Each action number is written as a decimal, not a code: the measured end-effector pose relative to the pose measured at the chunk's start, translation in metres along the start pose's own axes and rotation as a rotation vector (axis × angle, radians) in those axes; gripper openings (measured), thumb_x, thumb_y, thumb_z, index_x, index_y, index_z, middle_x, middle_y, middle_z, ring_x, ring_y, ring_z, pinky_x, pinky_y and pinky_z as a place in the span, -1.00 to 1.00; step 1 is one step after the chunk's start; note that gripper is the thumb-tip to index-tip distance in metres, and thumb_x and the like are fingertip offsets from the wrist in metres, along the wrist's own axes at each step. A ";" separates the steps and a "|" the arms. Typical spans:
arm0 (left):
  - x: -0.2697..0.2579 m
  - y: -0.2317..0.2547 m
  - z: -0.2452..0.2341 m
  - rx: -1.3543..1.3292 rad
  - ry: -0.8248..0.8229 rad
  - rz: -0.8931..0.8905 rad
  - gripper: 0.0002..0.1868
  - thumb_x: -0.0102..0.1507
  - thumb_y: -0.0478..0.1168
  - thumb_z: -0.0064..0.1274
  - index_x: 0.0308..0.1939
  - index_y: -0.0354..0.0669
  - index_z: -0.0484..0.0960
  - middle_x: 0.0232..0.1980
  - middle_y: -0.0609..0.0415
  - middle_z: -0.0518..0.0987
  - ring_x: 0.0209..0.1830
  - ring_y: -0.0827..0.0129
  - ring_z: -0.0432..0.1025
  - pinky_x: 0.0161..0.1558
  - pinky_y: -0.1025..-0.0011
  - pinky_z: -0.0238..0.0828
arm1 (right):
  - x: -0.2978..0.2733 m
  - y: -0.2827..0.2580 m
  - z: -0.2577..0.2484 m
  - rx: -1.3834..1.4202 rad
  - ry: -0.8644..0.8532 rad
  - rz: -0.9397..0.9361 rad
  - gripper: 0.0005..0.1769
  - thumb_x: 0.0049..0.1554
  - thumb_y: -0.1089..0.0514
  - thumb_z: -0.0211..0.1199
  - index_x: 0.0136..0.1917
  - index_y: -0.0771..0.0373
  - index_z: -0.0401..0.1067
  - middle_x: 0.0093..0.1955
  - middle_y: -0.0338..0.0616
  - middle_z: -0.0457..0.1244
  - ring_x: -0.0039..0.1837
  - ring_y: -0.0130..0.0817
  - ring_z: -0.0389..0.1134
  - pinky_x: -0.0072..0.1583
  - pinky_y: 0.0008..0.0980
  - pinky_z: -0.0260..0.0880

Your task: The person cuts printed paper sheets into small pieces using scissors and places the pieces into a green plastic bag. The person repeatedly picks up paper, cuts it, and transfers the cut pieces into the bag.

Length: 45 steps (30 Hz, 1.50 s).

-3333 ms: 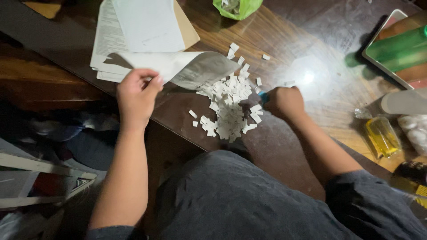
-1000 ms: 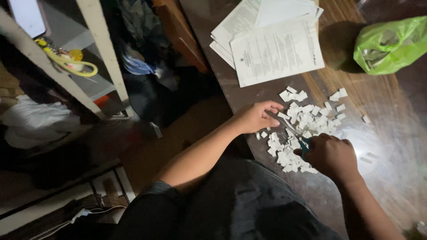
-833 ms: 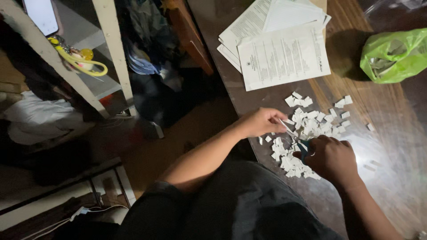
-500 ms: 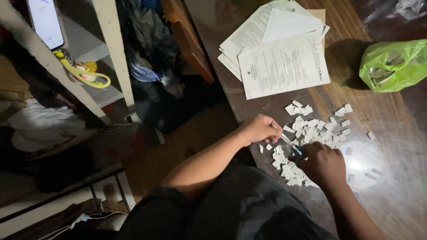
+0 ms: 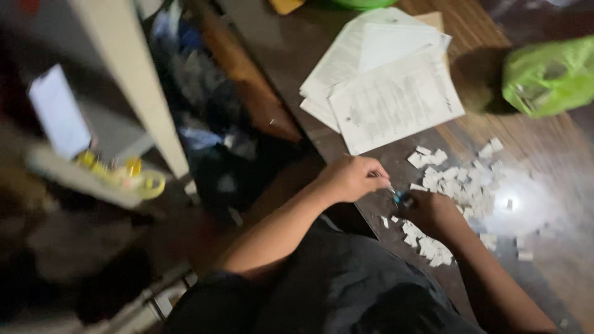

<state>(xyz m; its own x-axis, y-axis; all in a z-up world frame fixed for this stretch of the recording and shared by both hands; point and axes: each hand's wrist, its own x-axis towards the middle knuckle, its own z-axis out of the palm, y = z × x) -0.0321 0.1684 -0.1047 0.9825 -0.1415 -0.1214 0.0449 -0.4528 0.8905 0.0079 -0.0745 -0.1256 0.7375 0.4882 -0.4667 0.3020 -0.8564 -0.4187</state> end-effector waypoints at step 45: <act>0.113 -0.084 0.165 0.961 0.030 0.240 -0.23 0.35 0.14 -0.09 0.49 -0.32 0.26 0.53 -0.29 0.17 0.51 -0.16 0.05 0.39 -0.10 -0.01 | -0.141 0.356 0.091 0.588 0.714 0.575 -0.48 0.33 -0.02 0.14 0.44 0.30 0.27 0.31 0.18 0.33 0.38 0.02 0.36 0.36 -0.16 0.34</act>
<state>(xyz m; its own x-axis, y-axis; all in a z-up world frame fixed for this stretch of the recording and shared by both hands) 0.0450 0.0452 -0.2651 0.9509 -0.3072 0.0386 -0.3094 -0.9384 0.1539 -0.0439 -0.4328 -0.2796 0.9141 -0.3329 -0.2316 -0.3971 -0.6181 -0.6784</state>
